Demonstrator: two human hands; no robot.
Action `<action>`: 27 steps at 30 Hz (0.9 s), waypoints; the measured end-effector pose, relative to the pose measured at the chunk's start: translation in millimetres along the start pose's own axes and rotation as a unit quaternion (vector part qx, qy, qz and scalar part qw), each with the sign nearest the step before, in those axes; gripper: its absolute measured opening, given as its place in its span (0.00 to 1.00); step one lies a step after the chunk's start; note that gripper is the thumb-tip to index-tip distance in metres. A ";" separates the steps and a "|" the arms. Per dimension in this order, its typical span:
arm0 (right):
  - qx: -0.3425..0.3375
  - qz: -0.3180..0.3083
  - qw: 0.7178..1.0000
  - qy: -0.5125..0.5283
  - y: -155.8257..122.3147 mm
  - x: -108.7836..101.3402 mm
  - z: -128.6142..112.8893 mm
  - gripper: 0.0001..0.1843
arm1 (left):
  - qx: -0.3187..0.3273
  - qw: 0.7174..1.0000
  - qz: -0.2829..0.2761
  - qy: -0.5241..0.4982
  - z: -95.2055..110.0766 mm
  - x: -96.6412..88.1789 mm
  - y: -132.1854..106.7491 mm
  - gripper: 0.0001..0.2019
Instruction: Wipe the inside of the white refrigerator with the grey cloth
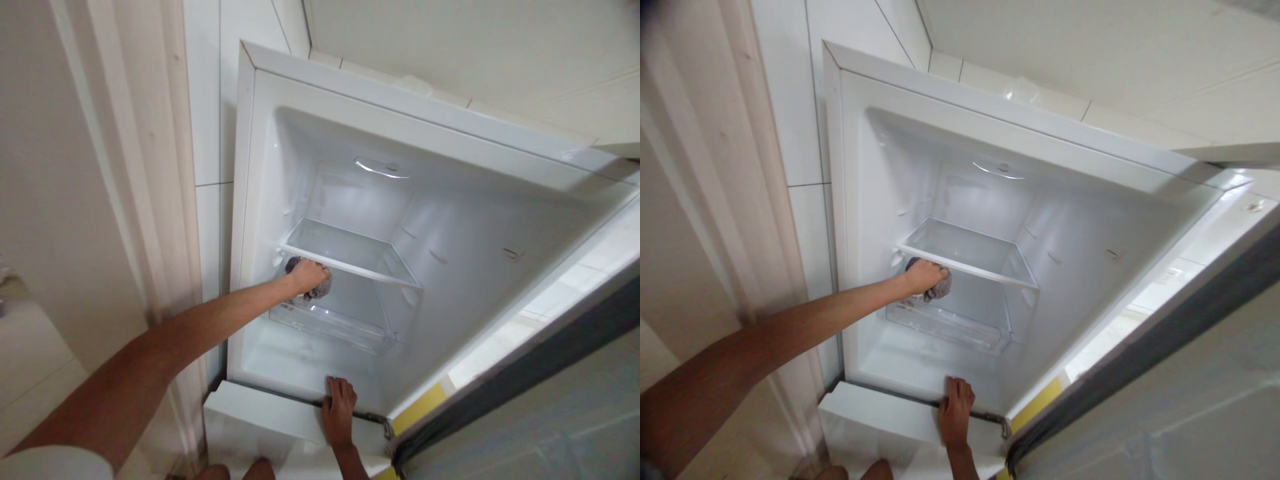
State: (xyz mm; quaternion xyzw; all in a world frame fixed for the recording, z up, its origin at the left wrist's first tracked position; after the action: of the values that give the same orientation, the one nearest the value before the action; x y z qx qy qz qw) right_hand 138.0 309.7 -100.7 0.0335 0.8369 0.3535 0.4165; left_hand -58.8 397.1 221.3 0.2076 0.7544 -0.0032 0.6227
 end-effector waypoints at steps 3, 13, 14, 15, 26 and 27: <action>0.054 -0.008 0.996 0.074 6.1 -0.1 10.5 0.27 | 0.024 0.999 0.025 0.020 5.4 -2.1 -7.0 0.16; 0.247 0.016 0.873 0.421 63.8 -30.7 -1.0 0.26 | 0.000 0.998 0.028 0.056 -22.6 7.4 -20.2 0.18; 0.250 0.018 0.862 0.441 70.1 -36.5 -11.0 0.28 | -0.003 0.998 0.028 0.056 -24.6 9.2 -19.6 0.18; 0.257 0.011 0.847 0.465 75.8 -40.2 -21.8 0.30 | -0.008 0.998 0.029 0.056 -26.3 11.1 -18.4 0.18; 0.408 -0.087 0.675 0.609 99.8 -43.6 -92.2 0.43 | -0.058 0.994 0.039 0.079 -45.1 28.1 10.3 0.19; 0.419 -0.084 0.659 0.619 101.0 -42.6 -91.2 0.42 | -0.067 0.994 0.042 0.081 -48.6 28.9 13.0 0.18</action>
State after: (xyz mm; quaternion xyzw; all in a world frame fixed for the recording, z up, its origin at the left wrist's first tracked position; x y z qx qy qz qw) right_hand 76.0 318.8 27.4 -0.0924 0.9603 -0.1324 -0.2276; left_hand -104.3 430.7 208.3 0.1969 0.7916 0.0905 0.5714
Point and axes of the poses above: each hand's wrist, its own y-axis towards the middle knuckle, its own x-axis out of the palm, z = x × y, the point moved 10 cm from there along y, towards the middle knuckle
